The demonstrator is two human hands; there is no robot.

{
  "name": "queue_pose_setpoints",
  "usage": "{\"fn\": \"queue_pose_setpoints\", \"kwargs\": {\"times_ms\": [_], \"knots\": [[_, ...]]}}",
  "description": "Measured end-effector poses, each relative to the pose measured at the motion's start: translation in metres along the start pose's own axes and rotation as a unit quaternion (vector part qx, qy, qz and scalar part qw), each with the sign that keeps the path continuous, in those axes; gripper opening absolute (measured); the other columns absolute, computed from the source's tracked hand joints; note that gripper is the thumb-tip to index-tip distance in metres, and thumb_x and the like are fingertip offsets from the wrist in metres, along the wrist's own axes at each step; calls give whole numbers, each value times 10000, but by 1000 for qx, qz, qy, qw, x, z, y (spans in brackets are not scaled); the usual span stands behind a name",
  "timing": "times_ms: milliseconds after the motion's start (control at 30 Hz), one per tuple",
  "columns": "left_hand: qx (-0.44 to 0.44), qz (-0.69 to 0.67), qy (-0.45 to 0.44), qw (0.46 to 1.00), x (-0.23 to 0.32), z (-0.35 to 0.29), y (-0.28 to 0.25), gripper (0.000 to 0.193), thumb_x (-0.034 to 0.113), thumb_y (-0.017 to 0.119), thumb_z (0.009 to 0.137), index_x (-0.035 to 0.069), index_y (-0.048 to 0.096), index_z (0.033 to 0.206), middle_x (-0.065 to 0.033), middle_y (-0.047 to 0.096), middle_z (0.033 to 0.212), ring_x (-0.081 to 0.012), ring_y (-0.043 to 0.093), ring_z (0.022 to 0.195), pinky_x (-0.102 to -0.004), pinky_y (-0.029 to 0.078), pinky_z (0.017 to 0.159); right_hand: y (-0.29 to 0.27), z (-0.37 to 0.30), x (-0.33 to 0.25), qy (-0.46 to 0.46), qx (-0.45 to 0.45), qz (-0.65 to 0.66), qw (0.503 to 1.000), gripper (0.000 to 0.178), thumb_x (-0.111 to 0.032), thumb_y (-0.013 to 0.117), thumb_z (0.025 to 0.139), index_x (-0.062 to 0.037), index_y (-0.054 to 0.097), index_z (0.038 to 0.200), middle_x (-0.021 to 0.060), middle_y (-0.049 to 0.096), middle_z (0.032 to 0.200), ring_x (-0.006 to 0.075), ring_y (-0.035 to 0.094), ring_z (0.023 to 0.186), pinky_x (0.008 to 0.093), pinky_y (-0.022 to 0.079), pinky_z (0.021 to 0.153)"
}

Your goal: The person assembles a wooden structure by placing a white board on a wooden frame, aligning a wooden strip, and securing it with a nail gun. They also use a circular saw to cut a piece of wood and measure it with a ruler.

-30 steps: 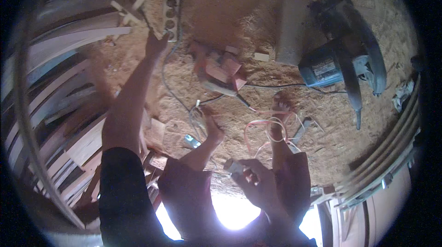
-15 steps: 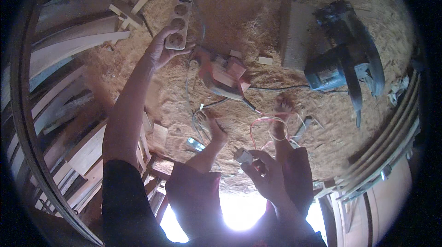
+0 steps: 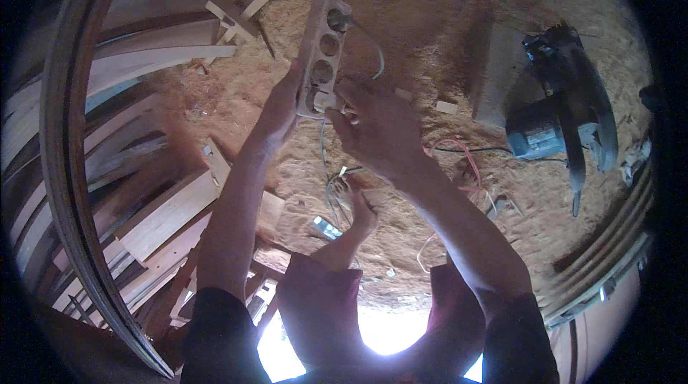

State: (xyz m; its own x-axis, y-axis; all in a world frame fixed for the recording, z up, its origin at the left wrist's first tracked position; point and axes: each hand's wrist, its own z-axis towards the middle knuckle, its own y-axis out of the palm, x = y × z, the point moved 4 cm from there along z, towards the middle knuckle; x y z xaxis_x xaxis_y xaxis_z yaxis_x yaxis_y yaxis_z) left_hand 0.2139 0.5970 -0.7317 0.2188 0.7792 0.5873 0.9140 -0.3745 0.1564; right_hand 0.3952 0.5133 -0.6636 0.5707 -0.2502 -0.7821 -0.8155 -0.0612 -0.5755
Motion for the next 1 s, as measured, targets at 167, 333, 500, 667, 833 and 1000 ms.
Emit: {"fn": "queue_pose_setpoints", "kwargs": {"times_ms": [167,333,500,667,833,1000], "knots": [[32,60,29,997,-3,-11,11,606,499,397,1121,16,505,1470,-83,653,1311,-164,616,1198,-341,476,1049,16,2,-6,-15,-20,-33,999,306,-238,752,862,-50,720,1102,174,736,971,355,735,813,486,591,723],[61,111,54,991,-4,-15,21,602,489,433,1117,4,531,1458,-68,661,1245,-140,610,1121,-328,473,1003,21,5,4,10,-78,6,997,229,-195,751,845,-25,716,995,201,728,935,357,731,796,475,587,726],[32,95,81,992,-11,-21,26,591,489,430,1119,-22,580,1376,-68,678,1160,-132,623,1024,-310,506,914,25,2,9,6,-66,77,995,270,-193,779,838,-1,692,1007,213,722,919,370,724,817,476,577,722],[49,152,27,987,-19,-24,16,564,495,446,1110,11,600,1355,-65,682,1156,-161,633,1027,-343,513,917,31,-10,10,35,-63,96,993,354,-201,794,847,-5,664,1112,227,714,984,401,713,893,487,566,788],[127,208,112,963,-57,-53,45,552,454,538,1068,1,554,1383,-137,671,1197,-244,636,1092,-391,498,973,-11,-70,-6,-27,89,-9,996,512,-132,745,866,-23,588,1341,279,634,1247,458,626,1138,513,525,963],[149,160,56,974,-172,-154,126,536,383,638,1018,5,535,1383,-165,649,1256,-285,630,1136,-420,503,975,-86,-203,5,29,-12,-31,999,523,-186,716,914,-42,568,1395,255,625,1320,461,603,1195,504,494,1038]]}}
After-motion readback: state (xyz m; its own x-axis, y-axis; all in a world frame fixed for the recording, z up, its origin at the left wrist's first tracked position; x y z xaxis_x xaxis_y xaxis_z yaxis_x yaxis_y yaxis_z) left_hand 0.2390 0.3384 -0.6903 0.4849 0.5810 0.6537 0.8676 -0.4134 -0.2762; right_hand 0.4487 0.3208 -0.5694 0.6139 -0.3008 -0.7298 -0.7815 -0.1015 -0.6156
